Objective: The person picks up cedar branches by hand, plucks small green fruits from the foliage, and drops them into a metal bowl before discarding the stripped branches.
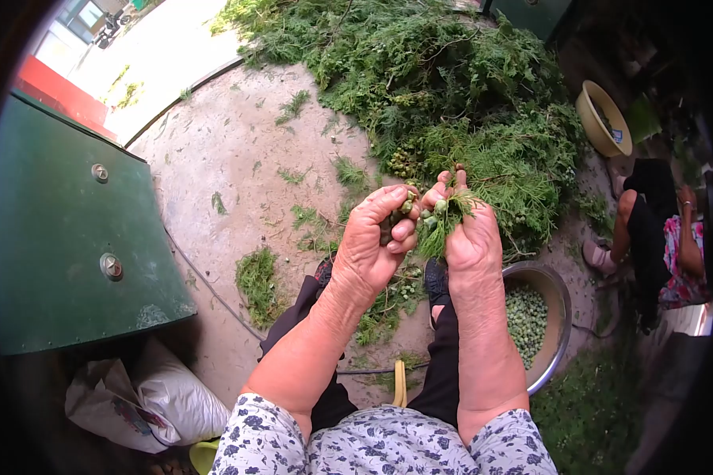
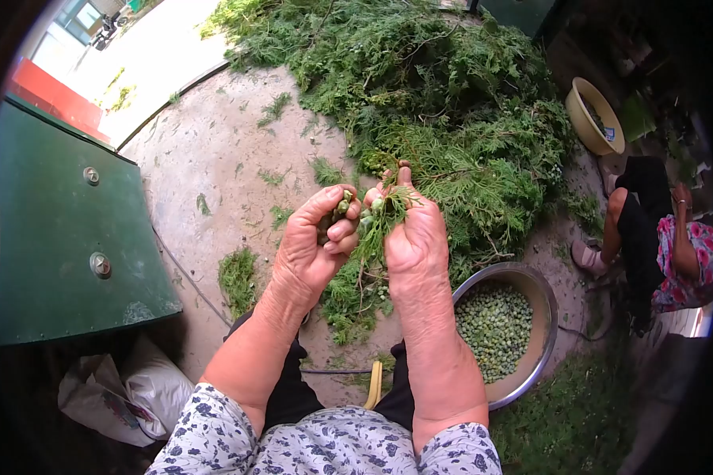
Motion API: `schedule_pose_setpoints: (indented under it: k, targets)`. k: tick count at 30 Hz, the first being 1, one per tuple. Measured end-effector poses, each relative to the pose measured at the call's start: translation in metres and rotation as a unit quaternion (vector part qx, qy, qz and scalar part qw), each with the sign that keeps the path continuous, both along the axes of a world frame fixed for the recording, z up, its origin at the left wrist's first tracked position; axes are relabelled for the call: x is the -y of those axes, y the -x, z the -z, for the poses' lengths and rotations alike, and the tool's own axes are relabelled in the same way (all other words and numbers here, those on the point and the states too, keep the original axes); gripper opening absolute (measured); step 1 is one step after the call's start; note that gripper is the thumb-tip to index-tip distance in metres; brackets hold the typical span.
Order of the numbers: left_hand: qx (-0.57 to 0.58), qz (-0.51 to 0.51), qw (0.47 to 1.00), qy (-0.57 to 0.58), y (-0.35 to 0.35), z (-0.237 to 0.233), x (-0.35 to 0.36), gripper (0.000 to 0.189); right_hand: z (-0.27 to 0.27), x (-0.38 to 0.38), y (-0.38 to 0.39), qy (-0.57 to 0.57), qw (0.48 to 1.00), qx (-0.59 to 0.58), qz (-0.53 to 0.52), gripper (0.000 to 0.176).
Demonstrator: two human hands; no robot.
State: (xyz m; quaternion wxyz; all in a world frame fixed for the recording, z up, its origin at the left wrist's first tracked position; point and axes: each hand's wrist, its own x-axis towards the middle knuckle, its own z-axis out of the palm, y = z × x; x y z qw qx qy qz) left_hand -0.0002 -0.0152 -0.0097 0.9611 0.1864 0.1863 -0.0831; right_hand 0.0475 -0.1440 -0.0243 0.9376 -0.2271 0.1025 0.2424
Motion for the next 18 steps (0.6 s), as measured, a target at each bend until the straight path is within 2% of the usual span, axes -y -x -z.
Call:
schedule_pose_setpoints:
  k: [3,6,7,8,13,15,17,18]
  targets:
    - [0.005,-0.022,0.999,0.043,0.001,-0.002,-0.002,0.014,0.008,0.001,-0.004,-0.007,0.999,-0.025,0.047,0.024]
    - [-0.014,-0.025,0.999,0.043,0.001,-0.002,-0.004,0.013,0.001,0.000,-0.003,0.024,0.996,-0.065,0.048,0.027]
    - [-0.014,-0.026,0.999,0.043,0.002,-0.003,-0.002,0.013,-0.004,-0.002,-0.002,0.071,0.994,-0.061,0.052,0.025]
    - [-0.023,-0.044,0.999,0.013,0.002,-0.006,0.000,0.012,-0.006,-0.002,-0.002,0.118,0.990,-0.056,0.056,0.024]
    - [-0.045,-0.055,0.995,-0.064,0.003,-0.013,0.002,0.013,0.002,0.000,-0.002,0.093,0.994,-0.043,0.043,0.020]
    - [0.005,0.006,0.978,-0.211,0.004,-0.012,0.003,0.015,-0.002,0.000,-0.002,0.096,0.995,-0.027,0.027,0.020]
    - [0.043,0.008,0.969,-0.242,0.006,-0.009,0.008,0.020,-0.003,-0.001,-0.003,0.088,0.993,-0.050,0.065,0.020]
    - [0.083,-0.015,0.935,-0.344,0.006,-0.010,0.013,0.022,-0.002,-0.001,-0.004,0.088,0.993,-0.051,0.065,0.020]
